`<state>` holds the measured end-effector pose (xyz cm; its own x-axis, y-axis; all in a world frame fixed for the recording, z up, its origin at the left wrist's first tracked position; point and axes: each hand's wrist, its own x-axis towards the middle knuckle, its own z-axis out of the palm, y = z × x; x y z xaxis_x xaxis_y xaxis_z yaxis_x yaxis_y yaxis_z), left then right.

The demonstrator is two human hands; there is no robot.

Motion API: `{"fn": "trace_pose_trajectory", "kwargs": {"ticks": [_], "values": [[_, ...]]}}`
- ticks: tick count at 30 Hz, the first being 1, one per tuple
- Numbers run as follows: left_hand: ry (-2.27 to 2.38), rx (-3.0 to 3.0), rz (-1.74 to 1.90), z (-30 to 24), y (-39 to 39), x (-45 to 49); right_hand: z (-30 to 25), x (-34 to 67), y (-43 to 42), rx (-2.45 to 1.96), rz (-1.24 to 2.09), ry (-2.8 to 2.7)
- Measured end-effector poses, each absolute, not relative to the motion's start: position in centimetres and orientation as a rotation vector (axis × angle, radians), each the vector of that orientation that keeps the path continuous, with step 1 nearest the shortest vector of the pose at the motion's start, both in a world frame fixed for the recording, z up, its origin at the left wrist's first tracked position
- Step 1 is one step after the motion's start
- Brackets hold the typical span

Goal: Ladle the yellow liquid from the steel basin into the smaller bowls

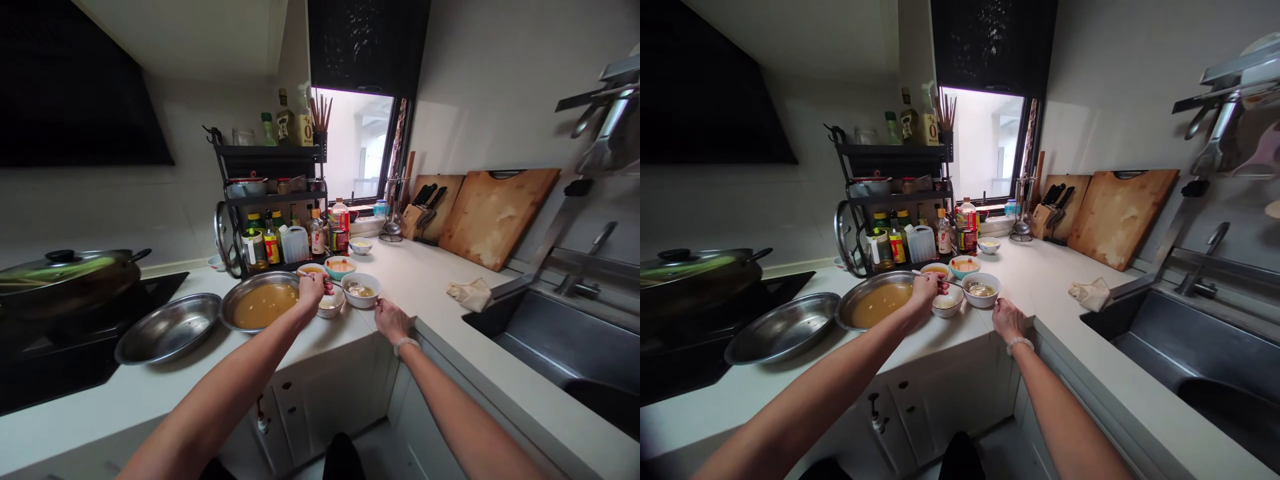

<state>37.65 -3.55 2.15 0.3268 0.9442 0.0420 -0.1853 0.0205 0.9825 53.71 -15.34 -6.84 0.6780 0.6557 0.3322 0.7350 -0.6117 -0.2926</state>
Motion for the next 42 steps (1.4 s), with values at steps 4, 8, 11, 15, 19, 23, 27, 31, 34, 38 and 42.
{"fn": "trace_pose_trajectory", "kwargs": {"ticks": [4, 8, 11, 15, 19, 23, 27, 31, 34, 38, 42], "values": [[0.812, 1.202, 1.054, 2.5, -3.8, 37.3, -6.7, 53.6, -15.3, -2.492, -0.269, -1.079], [0.807, 1.172, 1.045, 2.8, -4.1, 37.1, -6.7, 53.6, -15.3, -2.495, -0.272, -1.075], [0.806, 1.136, 1.034, 3.2, -4.4, 36.9, -6.7, 53.6, -15.3, -2.494, -0.275, -1.074], [0.807, 1.091, 1.017, 3.7, -4.5, 36.5, -6.8, 53.7, -15.3, -2.492, -0.282, -1.074], [0.796, 1.058, 1.038, 4.6, -4.3, 35.3, -6.9, 53.8, -15.3, -2.484, -0.289, -1.081], [0.767, 1.039, 1.088, 5.8, -3.9, 32.4, -6.8, 53.9, -15.3, -2.482, -0.289, -1.083], [0.769, 1.052, 1.157, 6.9, -2.9, 28.1, -6.9, 53.9, -15.3, -2.487, -0.282, -1.086], [0.789, 1.092, 1.264, 7.1, -1.4, 23.3, -7.0, 54.0, -15.3, -2.489, -0.286, -1.090], [0.837, 1.250, 1.356, 6.5, -0.8, 20.2, -7.0, 54.0, -15.3, -2.490, -0.291, -1.091], [0.967, 1.661, 1.361, 5.6, -1.4, 17.6, -6.9, 53.9, -15.4, -2.488, -0.297, -1.102], [1.023, 1.951, 1.303, 4.7, -2.5, 16.4, -6.9, 53.9, -15.4, -2.492, -0.301, -1.115]]}}
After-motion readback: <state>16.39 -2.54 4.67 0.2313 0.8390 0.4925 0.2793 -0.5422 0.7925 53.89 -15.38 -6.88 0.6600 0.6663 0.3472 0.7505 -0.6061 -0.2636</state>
